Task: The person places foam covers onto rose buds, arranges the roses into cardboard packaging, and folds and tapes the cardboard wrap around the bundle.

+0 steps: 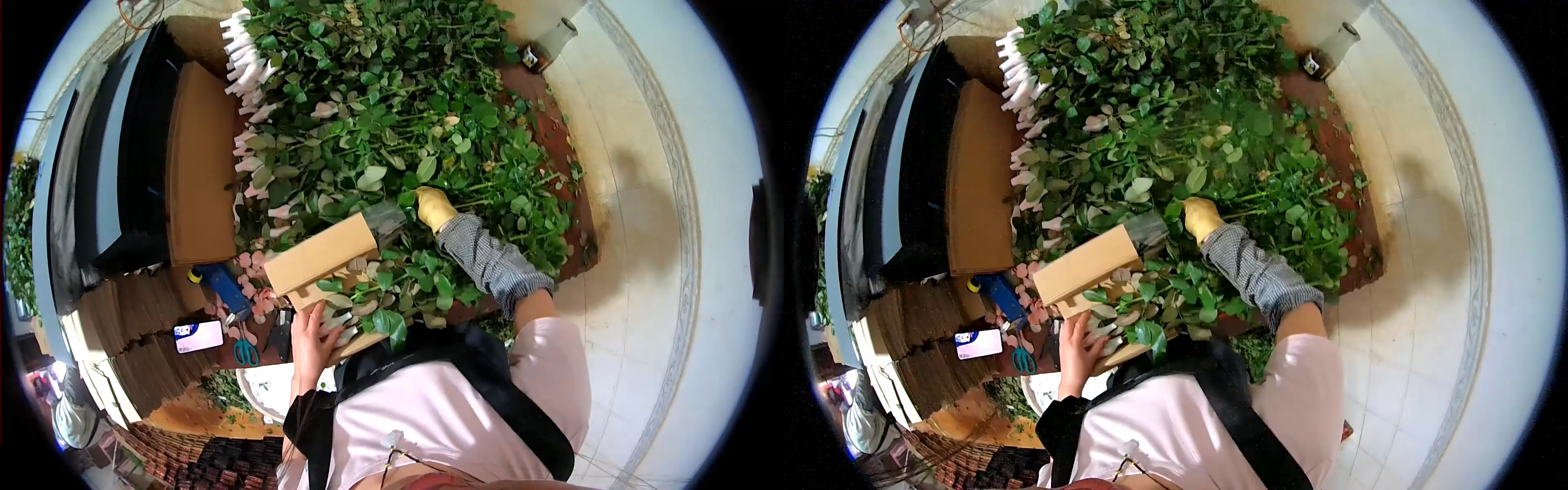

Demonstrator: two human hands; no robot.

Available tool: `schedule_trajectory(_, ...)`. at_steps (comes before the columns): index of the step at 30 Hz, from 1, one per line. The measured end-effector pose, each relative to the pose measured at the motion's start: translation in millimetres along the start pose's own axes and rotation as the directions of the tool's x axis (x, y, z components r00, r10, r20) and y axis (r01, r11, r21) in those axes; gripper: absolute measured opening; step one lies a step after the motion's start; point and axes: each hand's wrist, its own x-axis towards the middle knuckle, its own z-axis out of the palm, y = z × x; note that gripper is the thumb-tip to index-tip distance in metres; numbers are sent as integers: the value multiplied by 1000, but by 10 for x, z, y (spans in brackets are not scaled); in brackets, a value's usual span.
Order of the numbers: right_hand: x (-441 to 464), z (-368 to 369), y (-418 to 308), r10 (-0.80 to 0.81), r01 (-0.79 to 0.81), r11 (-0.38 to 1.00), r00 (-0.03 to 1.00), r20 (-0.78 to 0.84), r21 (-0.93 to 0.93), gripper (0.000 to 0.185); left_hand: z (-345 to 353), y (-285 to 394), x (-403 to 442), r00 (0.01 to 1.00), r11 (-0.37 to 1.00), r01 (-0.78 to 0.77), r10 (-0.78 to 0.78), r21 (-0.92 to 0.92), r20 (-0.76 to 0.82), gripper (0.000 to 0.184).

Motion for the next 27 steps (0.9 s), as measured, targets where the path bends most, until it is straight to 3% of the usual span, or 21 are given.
schedule_trajectory(1, -29, -276, -63, -8, 8, 1000, 1000, -13, -4, 42, 3, -1, -1, 1000, 1000, 17, -17, -11, 8, 66)
schedule_trajectory(3, -13, -527, -90, -6, -7, 997, 985, 172, 75, 45, 7, 4, -14, 999, 999, 36, -36, -3, 16, 66)
schedule_trajectory(5, 118, -724, -58, -202, 208, 958, 978, -51, 199, 39, 10, 13, -13, 999, 999, 44, -44, -10, 11, 66)
schedule_trajectory(6, 155, -896, -191, -240, 273, 955, 942, -235, 119, 39, 0, 23, 4, 1000, 1000, 30, -30, -2, 8, 66)
schedule_trajectory(7, 385, -827, -169, -306, 398, 908, 843, -442, 130, 38, -15, 33, 5, 1000, 1000, 17, -17, 8, 12, 66)
schedule_trajectory(8, 433, -987, -282, -345, 444, 891, 801, -489, 99, 40, -18, 29, -6, 1000, 1000, 12, -12, 14, 22, 66)
schedule_trajectory(11, 866, -1020, -416, -381, 325, 925, 764, -521, -199, 39, -44, 63, 14, 1000, 999, 0, -2, 47, 27, 66)
schedule_trajectory(12, 1154, -825, -326, -377, 327, 926, 761, -528, -190, 39, -36, 53, 6, 1000, 999, -2, 1, 43, 25, 66)
schedule_trajectory(15, 1649, -555, -268, -431, 287, 902, 574, -697, -321, 37, -28, 44, 18, 1000, 999, -10, 9, 49, 18, 66)
schedule_trajectory(16, 1508, -798, -405, -341, 225, 932, 807, -483, -284, 34, -30, 53, 14, 1000, 999, -14, 13, 50, 21, 66)
schedule_trajectory(17, 1394, -921, -503, -211, 151, 952, 953, -215, -266, 30, -45, 64, 1, 1000, 999, -11, 10, 53, 24, 66)
schedule_trajectory(18, 1433, -770, -478, -275, 176, 942, 893, -355, -287, 28, -51, 76, 7, 1000, 998, -20, 19, 62, 19, 66)
schedule_trajectory(19, 1345, -693, -553, -245, 88, 923, 886, -394, -376, 14, -49, 83, 25, 999, 997, -33, 32, 70, 12, 66)
schedule_trajectory(20, 1248, -639, -587, -248, 89, 920, 885, -393, -381, 7, -49, 82, 39, 999, 997, -36, 35, 67, 8, 66)
schedule_trajectory(23, 1045, -695, -578, -255, 98, 909, 900, -353, -406, 12, -46, 100, 3, 1000, 999, 3, -4, 46, 28, 65)
schedule_trajectory(27, 1063, -1121, -584, -414, 214, 904, 657, -630, -371, 12, -45, 79, 15, 999, 997, -50, 49, 67, 7, 65)
